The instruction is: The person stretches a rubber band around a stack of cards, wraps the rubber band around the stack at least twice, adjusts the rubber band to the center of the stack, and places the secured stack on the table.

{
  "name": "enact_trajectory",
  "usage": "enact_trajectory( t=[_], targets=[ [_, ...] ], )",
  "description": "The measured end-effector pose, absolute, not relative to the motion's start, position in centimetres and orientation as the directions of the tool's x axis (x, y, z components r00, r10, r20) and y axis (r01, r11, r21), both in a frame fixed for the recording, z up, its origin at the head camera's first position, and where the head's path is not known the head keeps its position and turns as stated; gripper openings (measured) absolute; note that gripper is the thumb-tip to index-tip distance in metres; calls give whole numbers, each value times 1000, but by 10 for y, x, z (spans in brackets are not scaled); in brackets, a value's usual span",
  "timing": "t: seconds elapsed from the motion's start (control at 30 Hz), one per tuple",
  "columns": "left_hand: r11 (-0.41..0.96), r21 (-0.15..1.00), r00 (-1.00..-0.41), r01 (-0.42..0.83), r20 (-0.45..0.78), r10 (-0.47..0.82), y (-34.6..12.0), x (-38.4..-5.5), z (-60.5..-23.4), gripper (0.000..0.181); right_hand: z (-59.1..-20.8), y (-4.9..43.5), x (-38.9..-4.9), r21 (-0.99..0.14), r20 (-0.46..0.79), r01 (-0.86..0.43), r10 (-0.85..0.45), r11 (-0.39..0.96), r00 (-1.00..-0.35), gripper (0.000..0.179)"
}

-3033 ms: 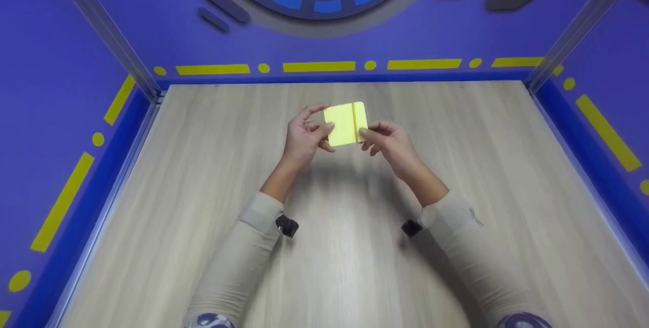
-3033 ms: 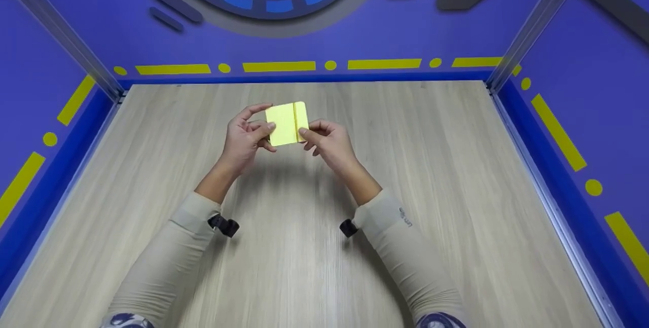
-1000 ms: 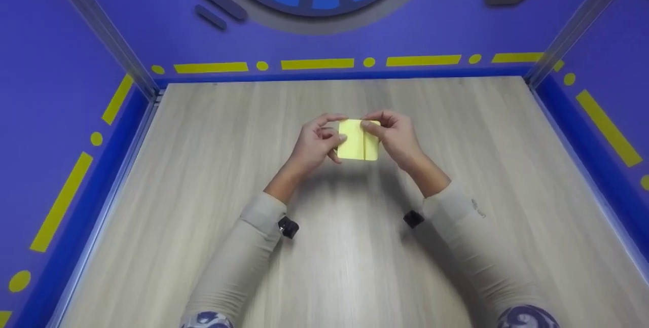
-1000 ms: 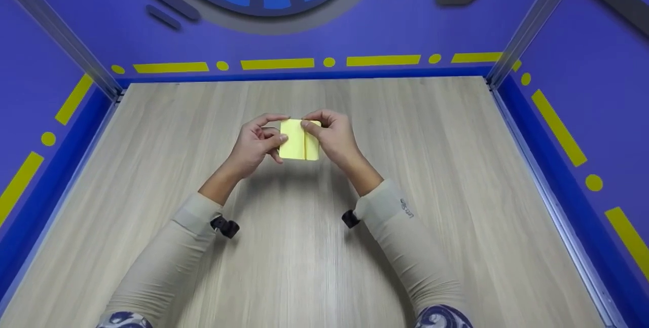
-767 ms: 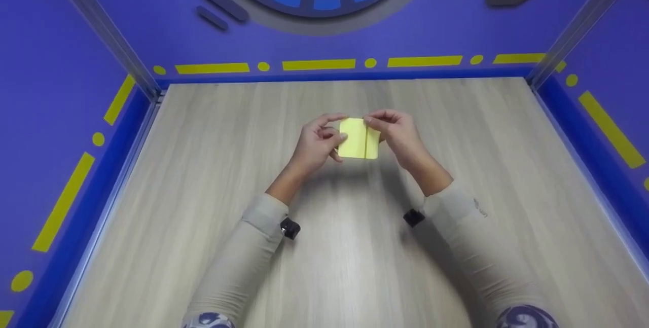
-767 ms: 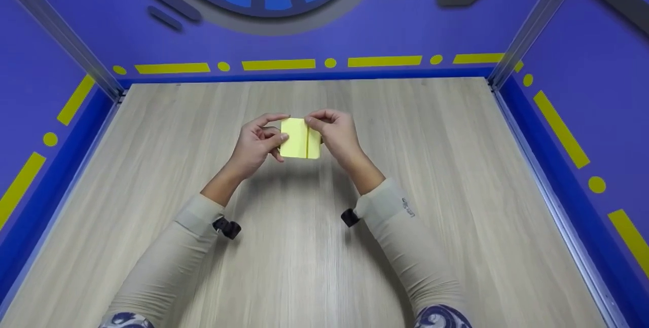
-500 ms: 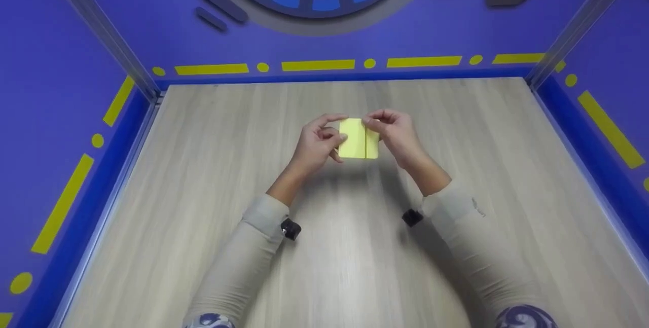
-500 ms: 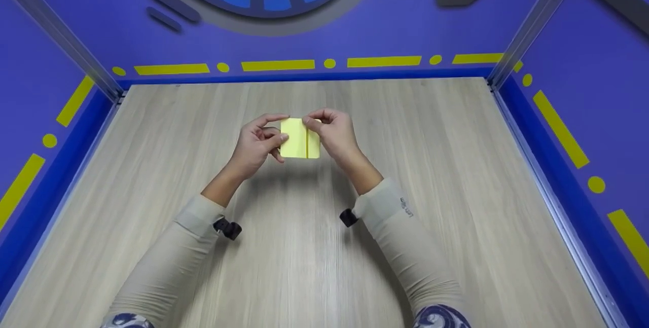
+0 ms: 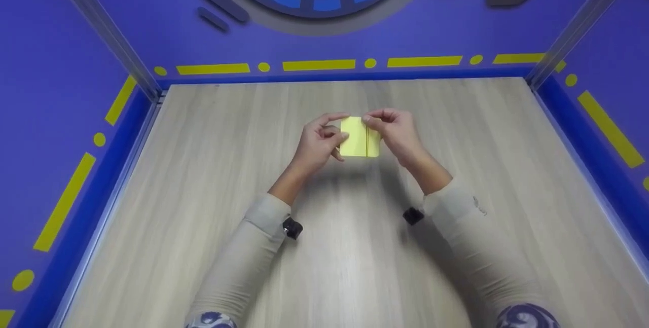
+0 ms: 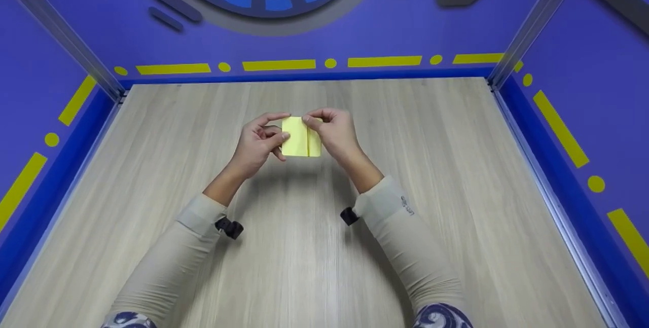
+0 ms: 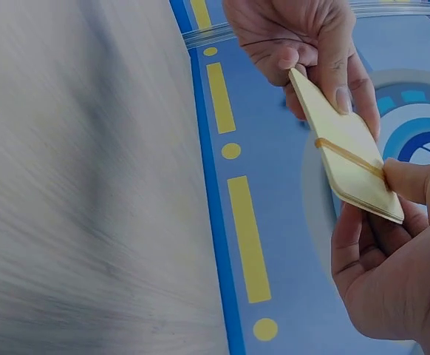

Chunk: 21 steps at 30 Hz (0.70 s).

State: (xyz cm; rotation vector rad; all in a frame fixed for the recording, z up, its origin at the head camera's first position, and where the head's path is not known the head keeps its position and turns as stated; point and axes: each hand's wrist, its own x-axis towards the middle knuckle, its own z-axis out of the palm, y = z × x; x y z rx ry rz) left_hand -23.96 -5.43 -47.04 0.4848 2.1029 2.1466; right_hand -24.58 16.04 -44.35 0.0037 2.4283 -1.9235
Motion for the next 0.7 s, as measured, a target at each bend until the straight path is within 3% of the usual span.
enact_trajectory(
  t=[0.33, 0.7],
  targets=[
    [-44, 986, -948, 161, 167, 270, -53, -237, -470, 41, -444, 162, -246, -990, -85, 81, -24, 117, -996, 20],
    [-37, 987, -951, 155, 159, 265, -49, -237, -464, 39, -434, 153, -243, -970, -62, 47, -54, 239, -997, 30]
  ],
)
